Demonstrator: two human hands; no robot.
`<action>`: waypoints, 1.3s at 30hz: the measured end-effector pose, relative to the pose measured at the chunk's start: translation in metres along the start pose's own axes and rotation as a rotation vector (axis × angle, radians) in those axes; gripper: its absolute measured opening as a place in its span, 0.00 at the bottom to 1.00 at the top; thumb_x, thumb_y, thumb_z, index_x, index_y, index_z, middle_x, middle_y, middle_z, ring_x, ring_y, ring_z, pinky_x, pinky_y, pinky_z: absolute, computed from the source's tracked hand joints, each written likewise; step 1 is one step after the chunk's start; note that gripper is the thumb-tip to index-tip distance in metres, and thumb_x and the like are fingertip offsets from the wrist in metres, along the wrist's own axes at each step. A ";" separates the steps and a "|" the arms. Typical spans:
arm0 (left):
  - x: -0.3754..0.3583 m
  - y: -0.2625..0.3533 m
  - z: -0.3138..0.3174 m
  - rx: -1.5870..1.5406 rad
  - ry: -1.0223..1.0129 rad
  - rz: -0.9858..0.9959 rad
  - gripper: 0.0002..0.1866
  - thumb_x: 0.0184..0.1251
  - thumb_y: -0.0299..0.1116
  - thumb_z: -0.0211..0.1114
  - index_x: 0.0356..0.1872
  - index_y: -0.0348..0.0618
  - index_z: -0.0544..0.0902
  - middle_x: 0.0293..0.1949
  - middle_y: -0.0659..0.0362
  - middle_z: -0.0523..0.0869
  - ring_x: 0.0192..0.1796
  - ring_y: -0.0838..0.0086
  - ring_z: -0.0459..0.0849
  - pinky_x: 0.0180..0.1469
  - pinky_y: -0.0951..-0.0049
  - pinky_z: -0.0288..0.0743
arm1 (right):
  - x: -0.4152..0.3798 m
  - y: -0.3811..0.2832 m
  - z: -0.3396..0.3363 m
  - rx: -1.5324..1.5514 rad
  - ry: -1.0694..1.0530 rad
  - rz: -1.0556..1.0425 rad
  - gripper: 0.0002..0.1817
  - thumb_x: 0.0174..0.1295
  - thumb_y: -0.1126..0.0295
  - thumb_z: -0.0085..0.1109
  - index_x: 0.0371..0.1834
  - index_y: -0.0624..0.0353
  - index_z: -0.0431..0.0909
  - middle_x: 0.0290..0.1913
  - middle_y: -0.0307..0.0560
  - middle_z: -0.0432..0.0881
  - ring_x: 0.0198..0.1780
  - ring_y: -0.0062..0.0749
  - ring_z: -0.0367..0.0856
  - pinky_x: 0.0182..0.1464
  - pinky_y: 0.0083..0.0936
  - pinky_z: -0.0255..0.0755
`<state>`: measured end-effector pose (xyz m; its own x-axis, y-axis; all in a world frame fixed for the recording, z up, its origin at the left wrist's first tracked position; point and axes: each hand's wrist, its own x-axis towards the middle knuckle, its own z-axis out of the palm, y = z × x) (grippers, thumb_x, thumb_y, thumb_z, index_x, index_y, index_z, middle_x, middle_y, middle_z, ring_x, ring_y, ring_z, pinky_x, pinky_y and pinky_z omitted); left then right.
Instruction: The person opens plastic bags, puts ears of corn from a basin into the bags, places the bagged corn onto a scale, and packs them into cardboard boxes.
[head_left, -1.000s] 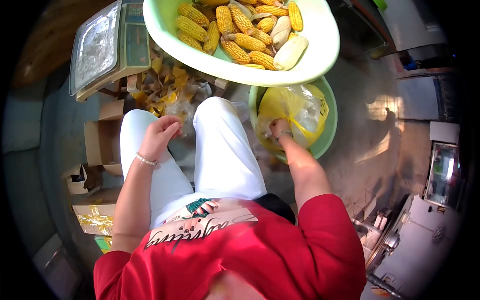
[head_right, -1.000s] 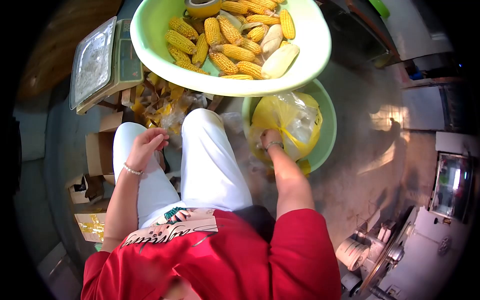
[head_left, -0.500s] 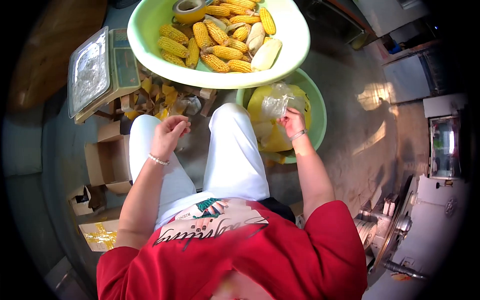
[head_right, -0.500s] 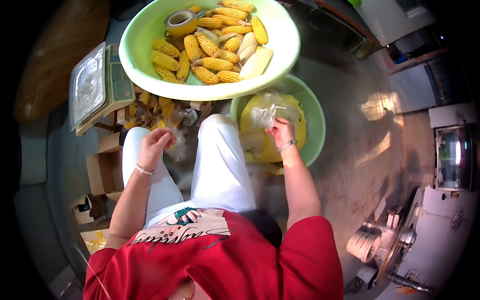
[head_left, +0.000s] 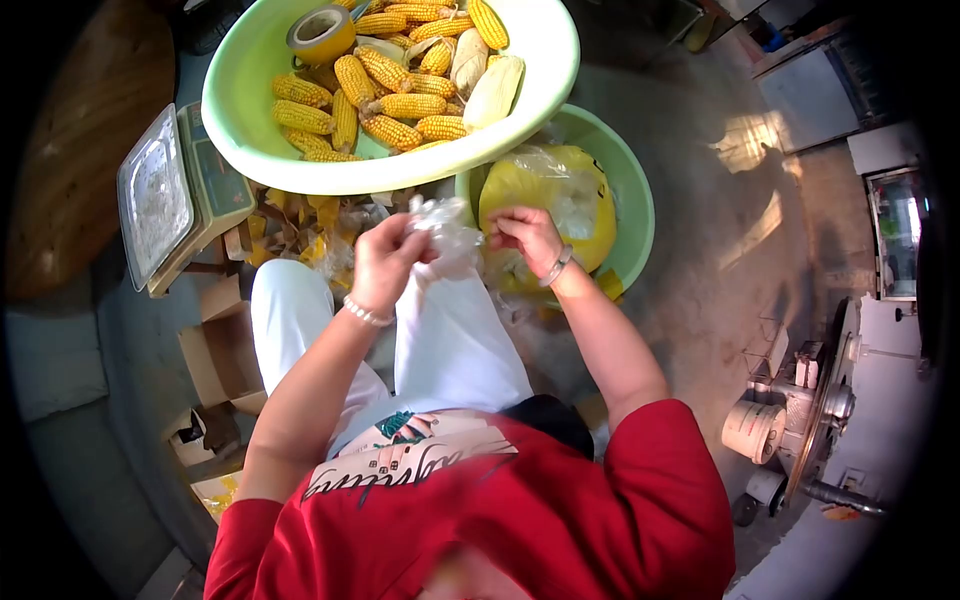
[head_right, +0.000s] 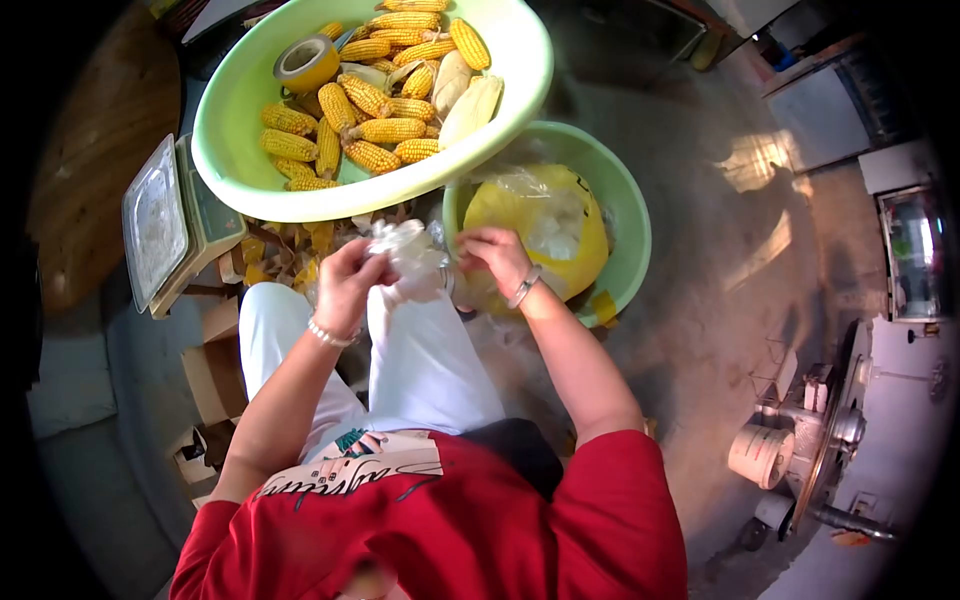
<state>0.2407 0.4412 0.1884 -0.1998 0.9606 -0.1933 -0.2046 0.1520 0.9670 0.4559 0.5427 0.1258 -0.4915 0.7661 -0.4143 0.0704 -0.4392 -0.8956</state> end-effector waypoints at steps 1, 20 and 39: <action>-0.005 -0.004 -0.011 -0.005 0.043 0.009 0.09 0.63 0.23 0.58 0.40 0.28 0.77 0.27 0.58 0.82 0.29 0.79 0.81 0.34 0.81 0.76 | 0.015 0.025 -0.016 -0.070 0.078 0.062 0.11 0.56 0.75 0.54 0.41 0.61 0.82 0.31 0.44 0.83 0.31 0.29 0.82 0.36 0.22 0.75; -0.039 -0.026 -0.083 0.054 0.325 -0.264 0.08 0.64 0.29 0.58 0.38 0.34 0.78 0.29 0.60 0.82 0.28 0.79 0.81 0.33 0.80 0.76 | 0.091 0.091 -0.129 -2.241 -0.140 0.479 0.17 0.64 0.65 0.44 0.51 0.51 0.79 0.52 0.45 0.80 0.53 0.49 0.77 0.57 0.64 0.50; -0.027 -0.041 -0.092 0.033 0.293 -0.354 0.06 0.63 0.29 0.58 0.36 0.36 0.78 0.28 0.61 0.82 0.28 0.79 0.82 0.32 0.81 0.75 | 0.113 0.104 -0.120 -1.236 0.715 0.495 0.19 0.58 0.54 0.53 0.44 0.56 0.80 0.49 0.59 0.79 0.53 0.47 0.77 0.53 0.38 0.70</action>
<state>0.1665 0.3881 0.1388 -0.3868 0.7426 -0.5467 -0.2790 0.4707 0.8370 0.5116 0.6396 -0.0338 0.2876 0.8838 -0.3692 0.9408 -0.3329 -0.0642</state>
